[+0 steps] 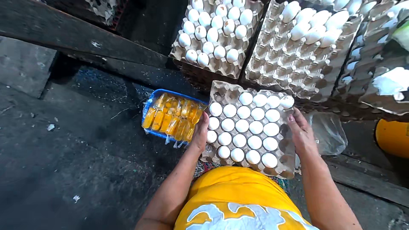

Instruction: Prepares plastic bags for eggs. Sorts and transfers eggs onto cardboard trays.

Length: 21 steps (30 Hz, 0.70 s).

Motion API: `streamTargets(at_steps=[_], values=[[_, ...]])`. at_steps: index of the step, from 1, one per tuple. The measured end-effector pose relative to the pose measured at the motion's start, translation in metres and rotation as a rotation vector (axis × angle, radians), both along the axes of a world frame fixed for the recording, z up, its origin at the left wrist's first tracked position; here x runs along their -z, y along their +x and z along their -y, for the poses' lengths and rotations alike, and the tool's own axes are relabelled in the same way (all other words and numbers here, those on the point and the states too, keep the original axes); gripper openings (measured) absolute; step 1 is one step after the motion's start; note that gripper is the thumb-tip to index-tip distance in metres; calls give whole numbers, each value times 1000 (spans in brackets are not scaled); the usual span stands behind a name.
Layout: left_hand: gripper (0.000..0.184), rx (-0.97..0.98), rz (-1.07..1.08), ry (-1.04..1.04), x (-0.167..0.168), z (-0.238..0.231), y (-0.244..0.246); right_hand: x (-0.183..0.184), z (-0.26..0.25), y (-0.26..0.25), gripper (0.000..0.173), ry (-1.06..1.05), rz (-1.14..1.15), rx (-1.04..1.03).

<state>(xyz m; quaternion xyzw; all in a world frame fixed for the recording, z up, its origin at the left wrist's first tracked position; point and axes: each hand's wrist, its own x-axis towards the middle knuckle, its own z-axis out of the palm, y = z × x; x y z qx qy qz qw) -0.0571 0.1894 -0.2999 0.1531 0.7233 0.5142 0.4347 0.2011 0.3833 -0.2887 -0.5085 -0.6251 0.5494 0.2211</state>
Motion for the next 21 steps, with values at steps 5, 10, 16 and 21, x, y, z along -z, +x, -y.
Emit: streamTargets(at_steps=[5,10,16,21], values=[[78,23,27,4,-8,-5,7,-4,6,10,53,43,-42,51],[73,36,55,-27,-14,-20,18,-2,4,29,53,85,-76,90],[73,71,35,-29,-25,-47,29,0,-3,47,52,112,-114,149],[72,115,-3,-22,-30,-72,37,-4,-15,59,58,99,-86,222]])
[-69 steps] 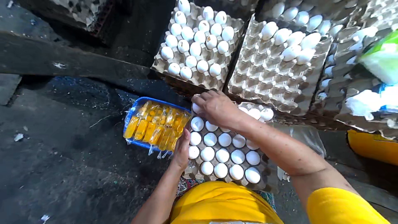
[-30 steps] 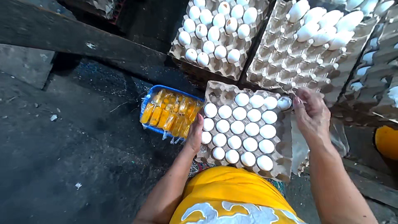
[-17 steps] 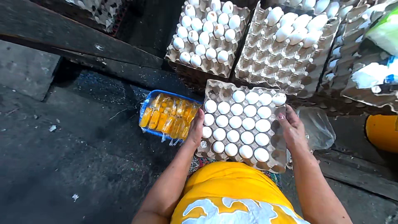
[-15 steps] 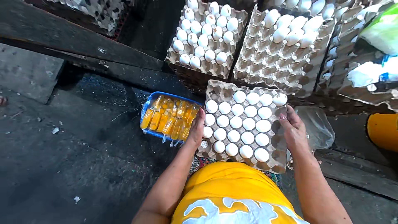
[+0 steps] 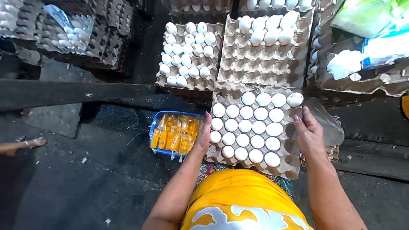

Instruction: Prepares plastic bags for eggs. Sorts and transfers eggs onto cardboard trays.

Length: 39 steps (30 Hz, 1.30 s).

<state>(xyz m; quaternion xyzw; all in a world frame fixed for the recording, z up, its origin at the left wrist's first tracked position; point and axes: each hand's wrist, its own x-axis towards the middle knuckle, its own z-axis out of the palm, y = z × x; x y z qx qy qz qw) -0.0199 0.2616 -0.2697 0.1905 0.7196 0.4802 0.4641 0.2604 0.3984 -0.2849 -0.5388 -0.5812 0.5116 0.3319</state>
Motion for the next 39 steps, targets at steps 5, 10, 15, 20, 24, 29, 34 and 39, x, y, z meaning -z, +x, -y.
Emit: streamTargets(at_steps=[5,10,15,20,24,29,34,39], values=[[73,-5,-18,18,7,-13,-2,1,-10,1,60,-1,20,14],[73,-18,9,32,3,-8,1,5,-4,4,61,39,-15,-9],[71,-35,41,50,3,-15,9,-7,-9,11,58,92,-16,6],[73,15,64,60,9,-32,3,3,-20,9,59,49,-17,43],[80,47,96,3,24,-39,-7,10,-24,2,56,25,-41,44],[74,49,96,47,13,-35,-9,5,-23,-4,54,76,-3,27],[76,17,132,47,8,-31,-13,3,-31,-10,51,92,-2,-4],[75,71,77,64,18,-39,-20,16,-33,-14,47,94,-48,21]])
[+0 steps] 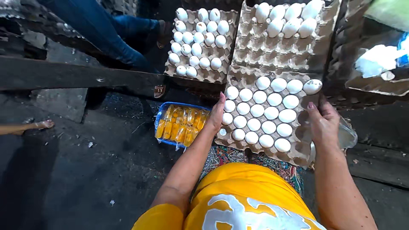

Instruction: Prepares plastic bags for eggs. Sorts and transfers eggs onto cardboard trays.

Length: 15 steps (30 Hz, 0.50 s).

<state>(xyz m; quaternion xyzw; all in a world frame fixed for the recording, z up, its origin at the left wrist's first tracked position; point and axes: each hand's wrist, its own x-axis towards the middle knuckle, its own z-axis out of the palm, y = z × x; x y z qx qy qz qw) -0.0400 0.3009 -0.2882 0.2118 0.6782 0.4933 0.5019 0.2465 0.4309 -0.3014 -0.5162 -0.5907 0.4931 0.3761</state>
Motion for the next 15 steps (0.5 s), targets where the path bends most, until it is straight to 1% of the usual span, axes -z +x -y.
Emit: streamTargets(at_steps=[2,5,8,11,13,15], values=[[74,0,-10,-16,-4,-1,0,-1,1,-1,45,14,29,-11],[74,32,-30,-50,-9,-1,2,-6,4,1,46,30,163,-46],[72,75,-53,-58,-7,2,-1,-12,11,3,56,33,268,-71],[64,103,-113,-30,-4,5,-10,-17,19,8,63,141,424,-115],[55,103,-214,12,1,7,-25,-23,25,6,62,259,521,-119],[52,73,-421,18,-2,8,-45,-33,32,2,59,383,569,-123]])
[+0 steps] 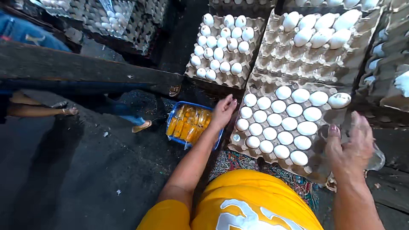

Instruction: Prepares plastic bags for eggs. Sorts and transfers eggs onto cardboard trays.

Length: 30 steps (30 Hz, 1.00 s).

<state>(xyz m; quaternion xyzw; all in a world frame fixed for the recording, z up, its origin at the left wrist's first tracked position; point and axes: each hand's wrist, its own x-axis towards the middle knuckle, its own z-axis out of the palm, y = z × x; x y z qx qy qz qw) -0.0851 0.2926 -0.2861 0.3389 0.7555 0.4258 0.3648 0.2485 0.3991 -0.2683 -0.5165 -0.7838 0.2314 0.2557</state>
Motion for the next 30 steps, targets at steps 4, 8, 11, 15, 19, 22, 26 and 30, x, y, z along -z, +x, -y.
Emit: streamTargets(at_steps=[4,8,11,15,19,22,26,30], values=[[48,-28,-513,-19,-17,-6,-62,-22,-1,-31,48,192,-56,-207],[56,49,-758,-133,-27,-27,-106,-53,-20,-98,49,135,9,-467],[58,192,-890,-263,-30,-47,-120,-59,-44,-169,45,131,153,-606],[59,292,-982,-368,-30,-61,-134,-42,-69,-255,45,87,347,-674],[49,312,-1043,-348,-34,-59,-134,-31,-61,-306,60,-51,519,-572],[46,284,-1051,-359,-33,-59,-127,-21,-50,-321,52,-72,583,-507],[45,259,-1018,-425,-35,-61,-124,-12,-54,-324,40,30,568,-516],[46,264,-1036,-421,-36,-63,-123,-6,-62,-326,38,102,580,-520]])
